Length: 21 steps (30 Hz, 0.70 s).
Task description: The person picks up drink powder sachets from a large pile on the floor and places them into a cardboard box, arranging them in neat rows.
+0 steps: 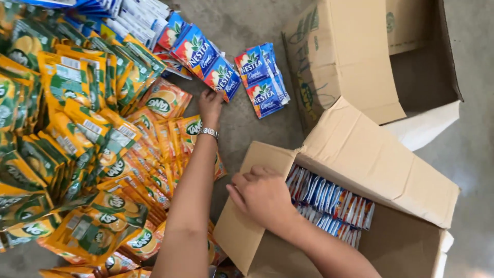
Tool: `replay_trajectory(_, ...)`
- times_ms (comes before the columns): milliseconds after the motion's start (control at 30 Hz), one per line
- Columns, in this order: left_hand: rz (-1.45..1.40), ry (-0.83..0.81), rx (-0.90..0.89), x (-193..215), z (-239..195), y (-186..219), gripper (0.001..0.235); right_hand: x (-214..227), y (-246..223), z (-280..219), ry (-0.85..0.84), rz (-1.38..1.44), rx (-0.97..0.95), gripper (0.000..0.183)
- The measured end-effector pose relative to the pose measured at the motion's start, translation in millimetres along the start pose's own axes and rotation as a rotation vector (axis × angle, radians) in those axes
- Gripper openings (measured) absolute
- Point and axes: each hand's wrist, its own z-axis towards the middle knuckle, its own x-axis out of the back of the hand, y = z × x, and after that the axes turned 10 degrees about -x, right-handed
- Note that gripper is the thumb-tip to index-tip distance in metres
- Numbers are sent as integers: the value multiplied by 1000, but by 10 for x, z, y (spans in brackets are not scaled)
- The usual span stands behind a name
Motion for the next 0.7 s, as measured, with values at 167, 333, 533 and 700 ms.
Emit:
replay_trajectory(167, 285, -55, -55, -87, -45, -28, 30, 26, 16, 15, -6, 26, -14, 26)
replay_trajectory(333, 469, -172, -269, -32, -235, 486, 20, -52, 26, -7, 10, 38, -8, 25)
replay_trajectory(533, -138, -239, 66, 74, -788, 2041, 11, -74, -15, -143, 35, 26, -75, 23)
replay_trajectory(700, -196, -405, 52, 358, -1285, 3171, 9, -695, 577, 140, 261, 552, -94, 28)
